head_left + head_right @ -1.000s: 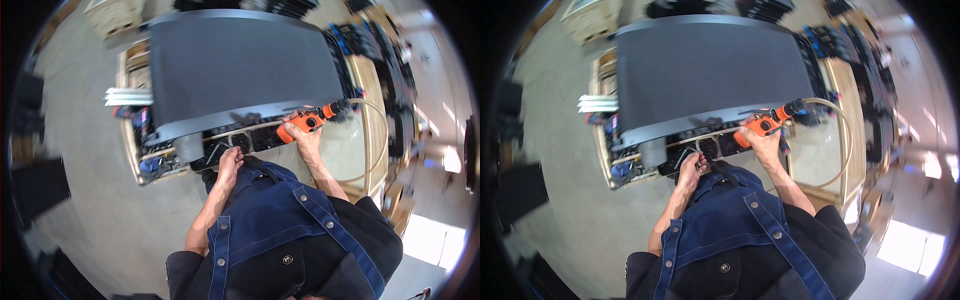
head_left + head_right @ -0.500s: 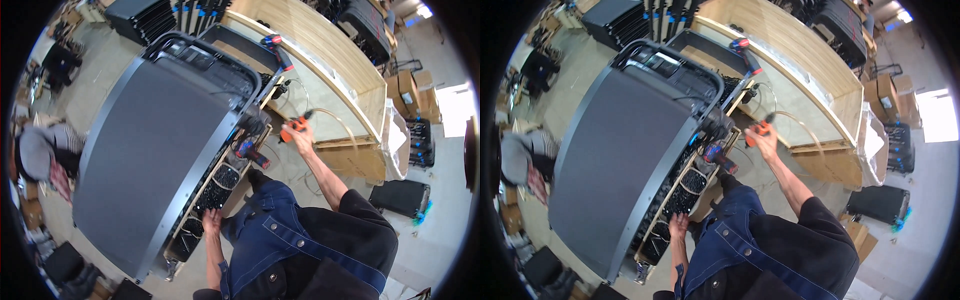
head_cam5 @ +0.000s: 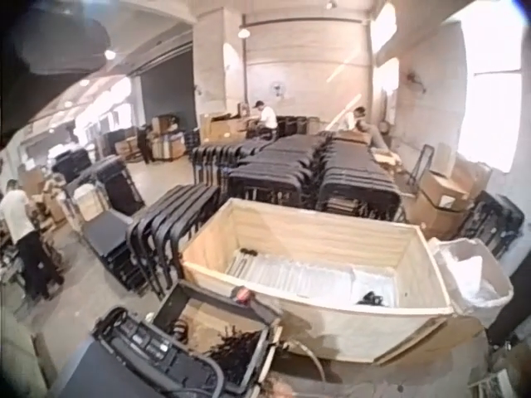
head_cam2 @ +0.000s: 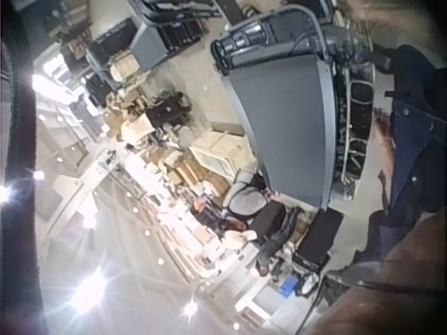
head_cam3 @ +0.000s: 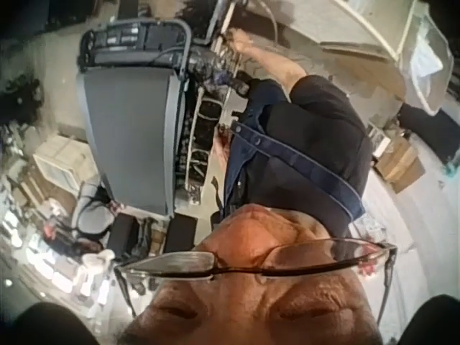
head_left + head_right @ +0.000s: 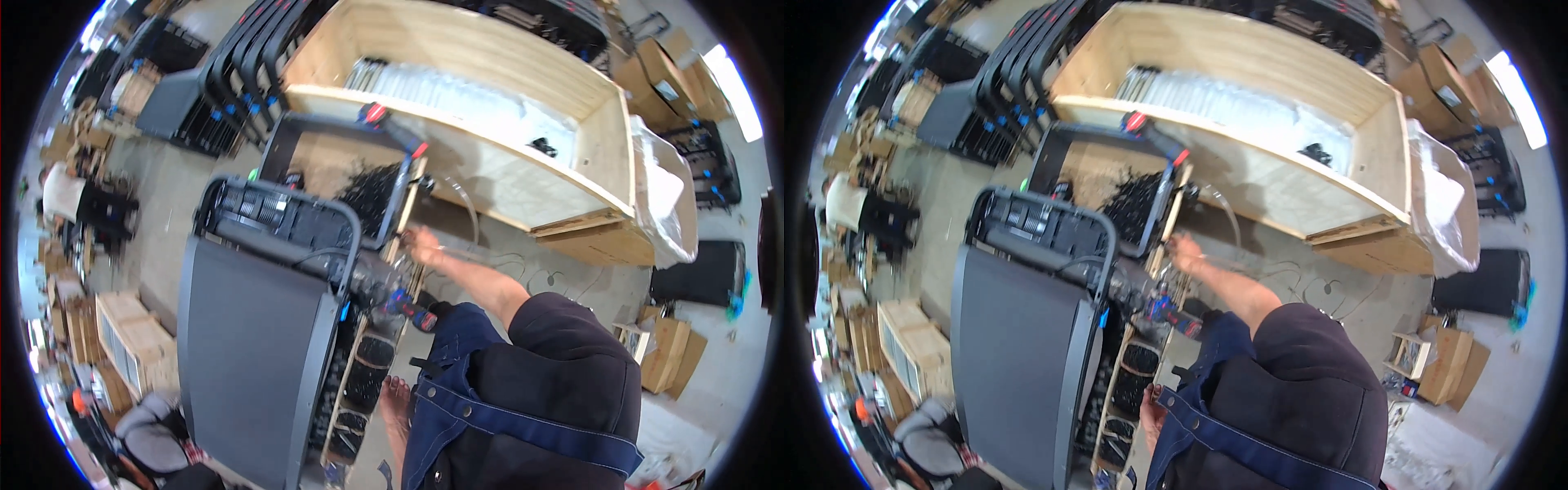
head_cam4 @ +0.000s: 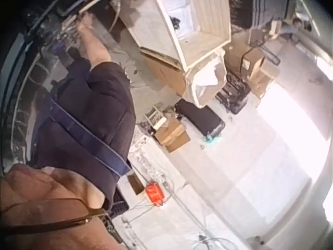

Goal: Assemble a treadmill by fastening components and plastic casings using power tools on a factory assembly line.

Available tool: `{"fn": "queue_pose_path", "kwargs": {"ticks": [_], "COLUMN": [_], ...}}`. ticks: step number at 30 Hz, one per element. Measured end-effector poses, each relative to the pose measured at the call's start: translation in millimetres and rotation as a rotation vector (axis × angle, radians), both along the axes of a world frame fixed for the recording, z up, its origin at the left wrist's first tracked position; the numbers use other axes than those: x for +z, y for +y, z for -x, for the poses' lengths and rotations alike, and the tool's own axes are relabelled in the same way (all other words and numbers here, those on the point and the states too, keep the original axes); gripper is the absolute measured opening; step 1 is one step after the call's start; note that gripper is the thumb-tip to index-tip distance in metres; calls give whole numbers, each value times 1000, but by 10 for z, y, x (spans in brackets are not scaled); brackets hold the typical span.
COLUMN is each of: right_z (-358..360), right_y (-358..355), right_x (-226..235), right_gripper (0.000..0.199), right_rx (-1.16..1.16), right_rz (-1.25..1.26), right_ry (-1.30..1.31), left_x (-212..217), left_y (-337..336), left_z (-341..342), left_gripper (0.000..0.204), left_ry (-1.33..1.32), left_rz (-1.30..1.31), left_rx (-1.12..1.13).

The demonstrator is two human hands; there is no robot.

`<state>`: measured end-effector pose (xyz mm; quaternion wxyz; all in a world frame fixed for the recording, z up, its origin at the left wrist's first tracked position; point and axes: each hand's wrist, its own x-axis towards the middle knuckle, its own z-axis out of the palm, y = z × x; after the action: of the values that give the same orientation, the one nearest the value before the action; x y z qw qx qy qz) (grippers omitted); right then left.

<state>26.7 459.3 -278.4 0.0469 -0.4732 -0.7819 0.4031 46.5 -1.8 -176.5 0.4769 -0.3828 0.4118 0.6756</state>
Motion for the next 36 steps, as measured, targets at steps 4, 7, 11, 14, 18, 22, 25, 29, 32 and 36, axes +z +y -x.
{"fn": "queue_pose_path", "kwargs": {"ticks": [4,7,11,14,18,22,25,29,32,36], "right_z": [-362,-858,-1152,-982,-432,330,1199,2265,3103,4102], "right_y": [-734,-531,437,1504,2956,4170,4480,4752,4917,5130], "right_x": [897,1505,2426,2932,2666,1637,697,-241,-1201,-2394], "right_gripper": [48,51,51,43,35,38,38,35,41,47], "right_rx": [228,673,562,283,-202,-397,-402,-399,-254,-391], "right_rz": [402,802,693,713,771,1121,1297,1339,1177,780], "right_ry": [-26,23,213,483,814,904,643,362,264,251], "left_x": [503,1011,1836,2141,2177,1735,1186,659,684,714], "left_y": [638,1528,2913,3883,5223,6736,7355,7673,7773,7799], "left_z": [189,344,609,992,1743,2978,3834,4206,4211,4339], "left_gripper": [53,43,36,33,26,22,21,20,21,16], "left_ry": [397,514,793,943,1285,1676,1963,2138,2052,1939], "left_rz": [61,-76,-271,-263,-108,152,413,514,501,476], "left_rx": [-403,-606,-799,-735,-650,-632,-811,-1292,-1323,-1385]}}
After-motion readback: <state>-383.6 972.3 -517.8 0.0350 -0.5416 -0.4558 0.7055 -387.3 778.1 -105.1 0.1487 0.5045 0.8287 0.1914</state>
